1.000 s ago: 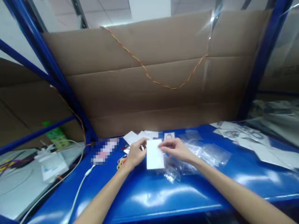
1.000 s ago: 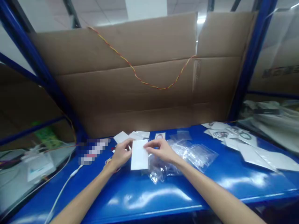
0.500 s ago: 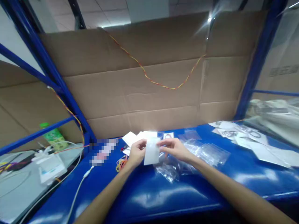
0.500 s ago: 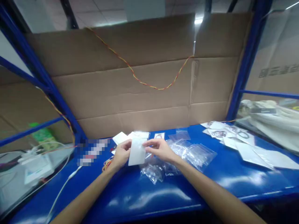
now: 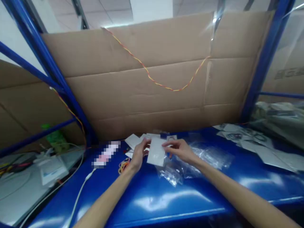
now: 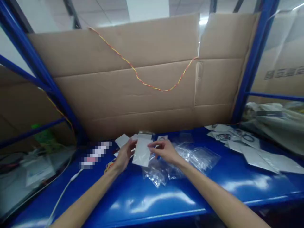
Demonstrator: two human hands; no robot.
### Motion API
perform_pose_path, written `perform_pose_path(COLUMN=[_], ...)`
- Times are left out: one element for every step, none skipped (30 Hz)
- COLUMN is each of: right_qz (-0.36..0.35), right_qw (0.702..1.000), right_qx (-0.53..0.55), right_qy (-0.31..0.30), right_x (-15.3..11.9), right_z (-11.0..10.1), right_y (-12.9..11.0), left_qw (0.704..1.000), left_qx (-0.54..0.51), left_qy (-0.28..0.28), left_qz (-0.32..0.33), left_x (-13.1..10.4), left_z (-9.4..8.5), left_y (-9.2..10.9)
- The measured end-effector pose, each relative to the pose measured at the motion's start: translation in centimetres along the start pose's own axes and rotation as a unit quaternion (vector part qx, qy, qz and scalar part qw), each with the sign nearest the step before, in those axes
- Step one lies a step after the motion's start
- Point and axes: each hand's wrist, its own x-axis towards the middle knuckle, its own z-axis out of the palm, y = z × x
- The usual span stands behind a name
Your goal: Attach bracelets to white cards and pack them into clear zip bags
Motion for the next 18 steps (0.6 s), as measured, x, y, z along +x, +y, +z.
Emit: perform_pose_path(right_qz=[-0.001, -0.002, -0.002, -0.001, 0.000, 0.000, -0.001, -0.004, -0.008, -0.012, -0.017, -0.022, -0.026, -0.030, -0.035, -0.041, -0.045, -0.047], right_qw=[1.000, 1.000, 1.000, 1.000, 1.000, 1.000, 1.000, 1.000, 1.000, 1.000, 0.999, 0.998, 0.997, 0.994, 0.991, 0.988, 0.986, 0.986], right_qx=[-0.004, -0.008, -0.012, -0.015, -0.019, -0.022, -0.023, -0.023, -0.022, -0.021, -0.023, -0.026, -0.028, -0.025, -0.018, -0.008, 0.007, 0.021], right_qy=[0.002, 0.002, 0.000, -0.003, -0.006, -0.008, -0.008, -0.004, 0.002, 0.010, 0.023, 0.044, 0.070, 0.099, 0.127, 0.149, 0.160, 0.159], right_x=[0.0, 0.0, 0.0, 0.0, -0.1, -0.1, -0.1, -0.1, 0.0, 0.0, 0.1, 0.2, 0.3, 0.3, 0.4, 0.5, 0.5, 0.6], right_z=[0.0, 0.0, 0.0, 0.1, 0.1, 0.2, 0.2, 0.3, 0.3, 0.3, 0.2, 0.1, 0.0, -0.1, -0.3, -0.5, -0.7, -0.8], right_y=[0.1, 0.2, 0.3, 0.4, 0.5, 0.6, 0.7, 0.8, 0.9, 1.0, 1.1, 1.1, 1.1, 1.0, 0.9, 0.7, 0.5, 0.3], left_qw=[1.000, 1.000, 0.999, 0.999, 0.999, 0.999, 0.999, 0.999, 0.999, 0.999, 0.999, 0.999, 0.999, 0.999, 0.999, 0.999, 0.998, 0.998], left_qx=[-0.010, -0.016, -0.016, -0.014, -0.009, -0.004, 0.000, 0.002, 0.002, -0.001, -0.005, -0.010, -0.014, -0.017, -0.018, -0.018, -0.017, -0.012], left_qy=[-0.010, -0.021, -0.032, -0.040, -0.043, -0.044, -0.042, -0.037, -0.028, -0.019, -0.009, -0.002, 0.006, 0.013, 0.020, 0.027, 0.035, 0.042], left_qz=[-0.006, -0.011, -0.015, -0.019, -0.022, -0.025, -0.029, -0.033, -0.035, -0.036, -0.036, -0.036, -0.036, -0.037, -0.038, -0.039, -0.040, -0.040], left_x=[0.0, -0.1, -0.2, -0.3, -0.4, -0.5, -0.6, -0.7, -0.7, -0.6, -0.6, -0.5, -0.4, -0.4, -0.3, -0.2, -0.1, -0.1], left_z=[0.0, 0.1, 0.2, 0.4, 0.5, 0.7, 0.8, 0.9, 1.0, 1.1, 1.1, 1.0, 0.9, 0.8, 0.6, 0.5, 0.4, 0.3], left_y=[0.1, 0.2, 0.3, 0.3, 0.4, 0.3, 0.2, 0.1, 0.0, -0.2, -0.3, -0.5, -0.6, -0.7, -0.8, -0.9, -1.0, -1.0])
